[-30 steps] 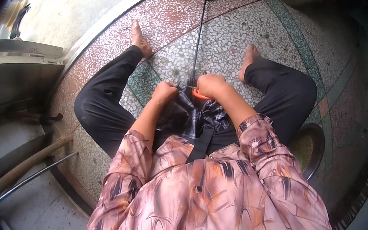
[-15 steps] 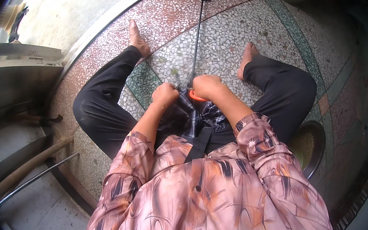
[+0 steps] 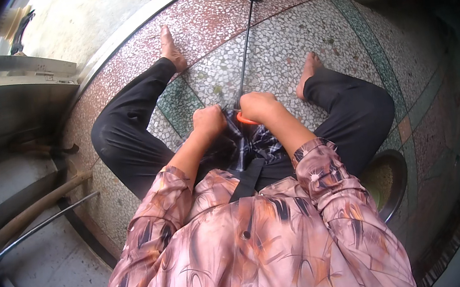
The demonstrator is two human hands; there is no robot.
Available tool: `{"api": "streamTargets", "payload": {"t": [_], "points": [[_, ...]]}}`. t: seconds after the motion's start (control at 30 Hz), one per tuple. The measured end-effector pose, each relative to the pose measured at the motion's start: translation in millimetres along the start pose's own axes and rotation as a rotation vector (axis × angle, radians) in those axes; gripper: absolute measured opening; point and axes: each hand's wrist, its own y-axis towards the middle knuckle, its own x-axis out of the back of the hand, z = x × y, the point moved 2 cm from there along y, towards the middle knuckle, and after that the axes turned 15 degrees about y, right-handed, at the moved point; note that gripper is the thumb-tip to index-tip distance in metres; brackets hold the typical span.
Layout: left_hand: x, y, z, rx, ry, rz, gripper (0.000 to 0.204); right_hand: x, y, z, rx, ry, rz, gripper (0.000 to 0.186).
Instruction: The recorder uses scissors to cut and remove the old fabric from an umbrella frame.
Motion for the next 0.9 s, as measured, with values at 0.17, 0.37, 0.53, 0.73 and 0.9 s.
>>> {"api": "streamTargets", "payload": {"t": [0.17,0.37,0.53,0.73,0.9], "points": [[-4,-2,-4,0.083,-0.113,0.004,0.024,14,-16,10,0.045,-0.077,0.003,0.026],[-9,0,7,0.136,-0.349,0.082,0.028,-15,-20,15,0.099,-0.264,0.118,0.024],[-35,14,17,0.031,-0.624,0.254,0.034,0,-32,15,-0.029,-0.199,0.160,0.027],[-60,30,21,0.055,-1.101,0.400,0.028,7,-40,-4,-0.063,-0.147,0.104,0.026],[-87,48,22,0.006,-1.210,0.391,0.037,15,-41,-20,-0.056,-0.084,0.054,0.025]]}}
